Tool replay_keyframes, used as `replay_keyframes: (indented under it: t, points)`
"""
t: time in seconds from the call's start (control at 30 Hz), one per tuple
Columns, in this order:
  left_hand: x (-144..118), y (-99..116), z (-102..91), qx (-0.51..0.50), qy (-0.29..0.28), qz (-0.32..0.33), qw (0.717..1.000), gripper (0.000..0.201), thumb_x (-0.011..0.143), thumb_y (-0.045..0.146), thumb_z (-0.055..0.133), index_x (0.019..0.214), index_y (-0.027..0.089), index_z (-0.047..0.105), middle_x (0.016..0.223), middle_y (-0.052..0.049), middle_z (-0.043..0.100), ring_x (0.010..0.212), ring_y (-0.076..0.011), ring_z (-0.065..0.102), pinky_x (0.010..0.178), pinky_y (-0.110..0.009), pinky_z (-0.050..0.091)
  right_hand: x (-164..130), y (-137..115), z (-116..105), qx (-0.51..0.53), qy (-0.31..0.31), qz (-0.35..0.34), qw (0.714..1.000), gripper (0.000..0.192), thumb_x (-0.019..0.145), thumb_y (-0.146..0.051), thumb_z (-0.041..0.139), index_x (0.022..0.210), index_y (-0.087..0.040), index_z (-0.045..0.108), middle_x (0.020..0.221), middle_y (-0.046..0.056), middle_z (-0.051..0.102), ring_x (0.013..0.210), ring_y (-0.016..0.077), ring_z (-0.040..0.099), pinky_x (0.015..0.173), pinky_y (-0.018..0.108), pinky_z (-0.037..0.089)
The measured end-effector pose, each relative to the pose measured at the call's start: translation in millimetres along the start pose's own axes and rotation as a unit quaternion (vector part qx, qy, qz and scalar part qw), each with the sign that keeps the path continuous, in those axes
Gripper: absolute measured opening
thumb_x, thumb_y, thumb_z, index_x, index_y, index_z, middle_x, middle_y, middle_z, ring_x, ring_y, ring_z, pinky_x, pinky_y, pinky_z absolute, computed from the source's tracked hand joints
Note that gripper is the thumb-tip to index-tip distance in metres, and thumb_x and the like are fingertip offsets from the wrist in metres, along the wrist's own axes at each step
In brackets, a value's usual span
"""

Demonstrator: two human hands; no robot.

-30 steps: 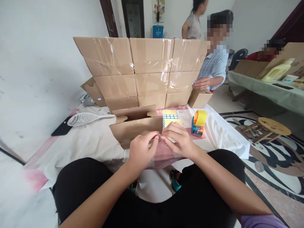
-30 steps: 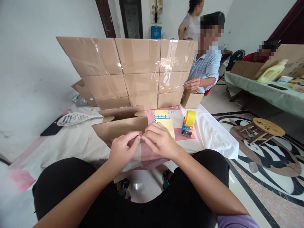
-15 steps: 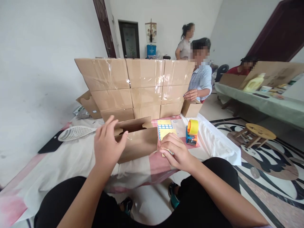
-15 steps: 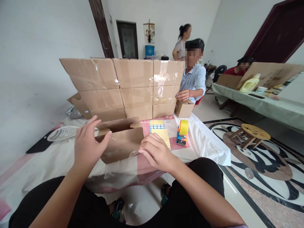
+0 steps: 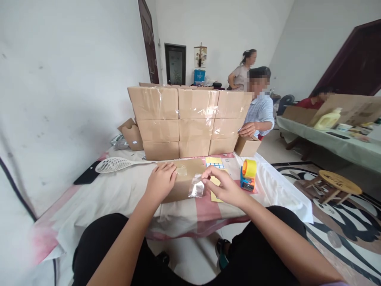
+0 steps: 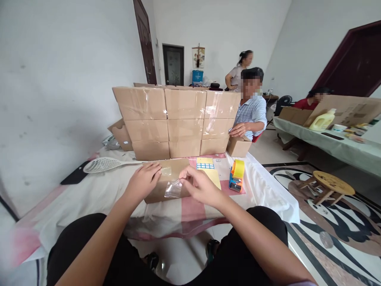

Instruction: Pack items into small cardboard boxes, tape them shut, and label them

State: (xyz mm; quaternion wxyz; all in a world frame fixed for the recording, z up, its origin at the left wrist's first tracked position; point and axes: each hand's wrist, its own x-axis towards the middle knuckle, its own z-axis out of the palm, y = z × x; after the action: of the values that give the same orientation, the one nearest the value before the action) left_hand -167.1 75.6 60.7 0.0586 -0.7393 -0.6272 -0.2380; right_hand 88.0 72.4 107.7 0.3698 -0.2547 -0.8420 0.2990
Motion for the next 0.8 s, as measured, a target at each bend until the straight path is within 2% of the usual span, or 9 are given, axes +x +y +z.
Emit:
replay_keyframes:
  t: [0.13,0.2,0.3,0.47,0.7,0.8]
  points:
    - [-3,-2,0.0,0.009,0.003,0.032,0.999,0.044,0.103,0.032,0.039,0.133,0.017,0.068,0.142,-0.012,0.064,0.137,-0.0324,0.055,0.113,-0.055,0.044,49,25,6,0.155,-0.054,0.056,0.985,0.011,0.093,-0.029,0.060,0.094,-0.020,0.055,0.076,-0.002,0.062,0.072,0.0142,0.058,0.069,0.028,0.042]
    - [-5,-3,-1.0,0.008,0.003,0.038,0.999,0.045,0.103,0.032,0.038,0.134,0.018,0.067,0.142,-0.012,0.064,0.137,-0.0333,0.055,0.112,-0.057,0.044,73,46,11,0.171,-0.076,0.076,0.979,0.014,0.089,-0.030,0.063,0.092,-0.019,0.054,0.072,-0.003,0.062,0.069,0.0135,0.057,0.069,0.028,0.040]
    - [-7,-2,-1.0,0.011,0.006,0.031,0.999,0.045,0.103,0.031,0.038,0.135,0.017,0.066,0.144,-0.012,0.063,0.138,-0.0346,0.054,0.112,-0.059,0.044,97,73,20,0.142,-0.092,0.108,0.980,0.014,0.085,-0.027,0.064,0.091,-0.019,0.055,0.071,-0.003,0.063,0.068,0.0134,0.057,0.069,0.028,0.040]
    - [-8,5,-1.0,0.028,-0.006,0.019,0.999,0.048,0.105,0.027,0.033,0.144,0.017,0.057,0.146,-0.013,0.061,0.140,-0.0341,0.052,0.113,-0.057,0.041,104,87,31,0.094,-0.091,0.085,0.988,0.012,0.086,-0.027,0.060,0.093,-0.019,0.055,0.073,-0.003,0.062,0.069,0.0137,0.056,0.069,0.028,0.040]
    - [-10,12,-0.9,0.035,-0.007,0.011,0.999,0.061,0.104,0.028,0.033,0.161,0.011,0.021,0.150,-0.021,0.055,0.142,-0.0362,0.047,0.113,-0.056,0.036,102,86,31,0.077,-0.100,0.068,0.990,0.007,0.087,-0.021,0.057,0.093,-0.019,0.056,0.073,-0.004,0.057,0.065,0.0121,0.050,0.063,0.026,0.037]
    - [-10,13,0.0,0.034,-0.008,0.010,0.999,0.063,0.104,0.029,0.032,0.162,0.009,0.016,0.148,-0.022,0.056,0.141,-0.0363,0.047,0.112,-0.056,0.036,100,86,29,0.098,-0.101,0.062,0.988,0.006,0.089,-0.023,0.058,0.094,-0.019,0.056,0.074,-0.004,0.056,0.066,0.0116,0.050,0.063,0.026,0.037]
